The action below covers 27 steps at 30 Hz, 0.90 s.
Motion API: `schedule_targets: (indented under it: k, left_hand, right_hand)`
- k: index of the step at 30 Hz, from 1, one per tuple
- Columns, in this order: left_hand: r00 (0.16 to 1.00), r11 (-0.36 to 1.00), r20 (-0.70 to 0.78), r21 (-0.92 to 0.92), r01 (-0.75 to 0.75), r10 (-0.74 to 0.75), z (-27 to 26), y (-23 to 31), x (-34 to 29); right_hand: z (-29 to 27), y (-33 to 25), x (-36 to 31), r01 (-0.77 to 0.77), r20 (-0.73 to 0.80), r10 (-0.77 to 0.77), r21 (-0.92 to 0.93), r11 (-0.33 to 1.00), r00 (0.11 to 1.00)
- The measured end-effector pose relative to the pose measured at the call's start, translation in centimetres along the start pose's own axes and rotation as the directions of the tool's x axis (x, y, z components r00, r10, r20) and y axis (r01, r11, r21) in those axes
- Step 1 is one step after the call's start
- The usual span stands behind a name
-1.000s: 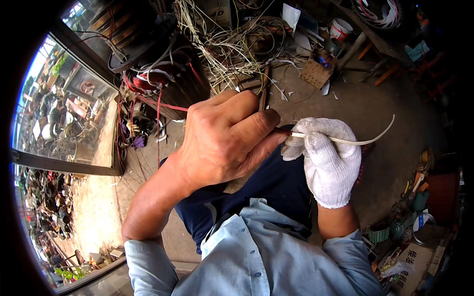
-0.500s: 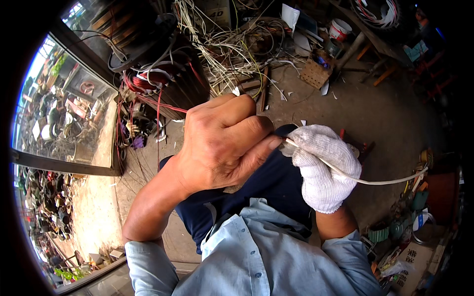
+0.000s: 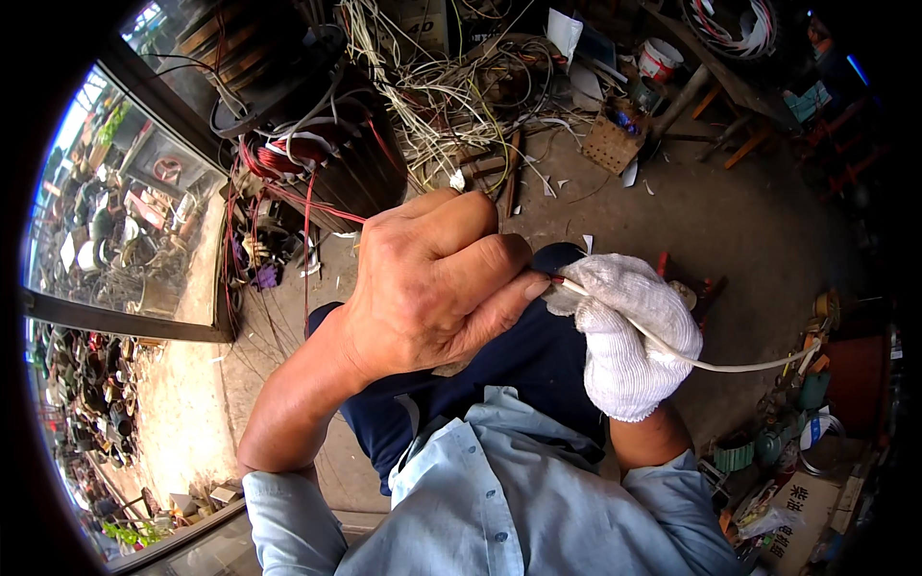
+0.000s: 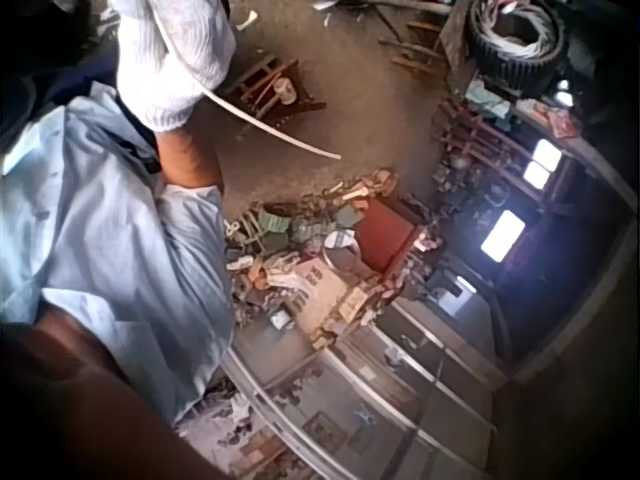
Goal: The person rewinds an electric motor stator by hand. They insert white insulation strips into the slots and feed red copper wires through them, then use shears to cut a wire bundle.
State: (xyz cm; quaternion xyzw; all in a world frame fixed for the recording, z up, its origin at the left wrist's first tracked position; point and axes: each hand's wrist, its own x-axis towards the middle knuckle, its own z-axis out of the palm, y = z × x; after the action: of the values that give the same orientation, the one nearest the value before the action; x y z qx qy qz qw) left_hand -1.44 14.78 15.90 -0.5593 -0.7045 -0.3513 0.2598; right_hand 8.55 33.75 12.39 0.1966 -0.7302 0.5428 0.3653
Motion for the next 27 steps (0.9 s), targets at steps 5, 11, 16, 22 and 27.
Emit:
schedule_targets:
  k: [5,11,16,22,27]
  left_hand:
    - [0.999,0.999,-0.017,0.020,-0.031,0.031,0.1,-0.2,-0.3]
    - [0.992,0.992,-0.075,0.089,-0.091,0.098,0.7,-0.5,-0.5]
    - [0.977,0.967,-0.123,0.211,-0.144,0.172,1.0,-0.6,-0.6]
    - [0.968,0.956,-0.145,0.243,-0.165,0.204,1.8,-0.9,-1.2]
    - [0.996,0.988,0.017,0.126,-0.084,0.083,1.3,-0.4,-1.2]
  right_hand:
    - [0.3,0.2,-0.6,-0.051,-0.029,0.053,0.062,0.997,0.998]
    - [1.2,-0.2,-0.8,-0.161,-0.074,0.185,0.256,0.953,0.980]
    - [1.6,-1.4,-0.2,-0.340,-0.031,0.410,0.506,0.793,0.911]
    - [2.0,-1.3,-0.2,-0.341,-0.045,0.420,0.506,0.792,0.907]
    - [0.9,-0.1,0.3,-0.351,0.037,0.359,0.315,0.882,0.933]
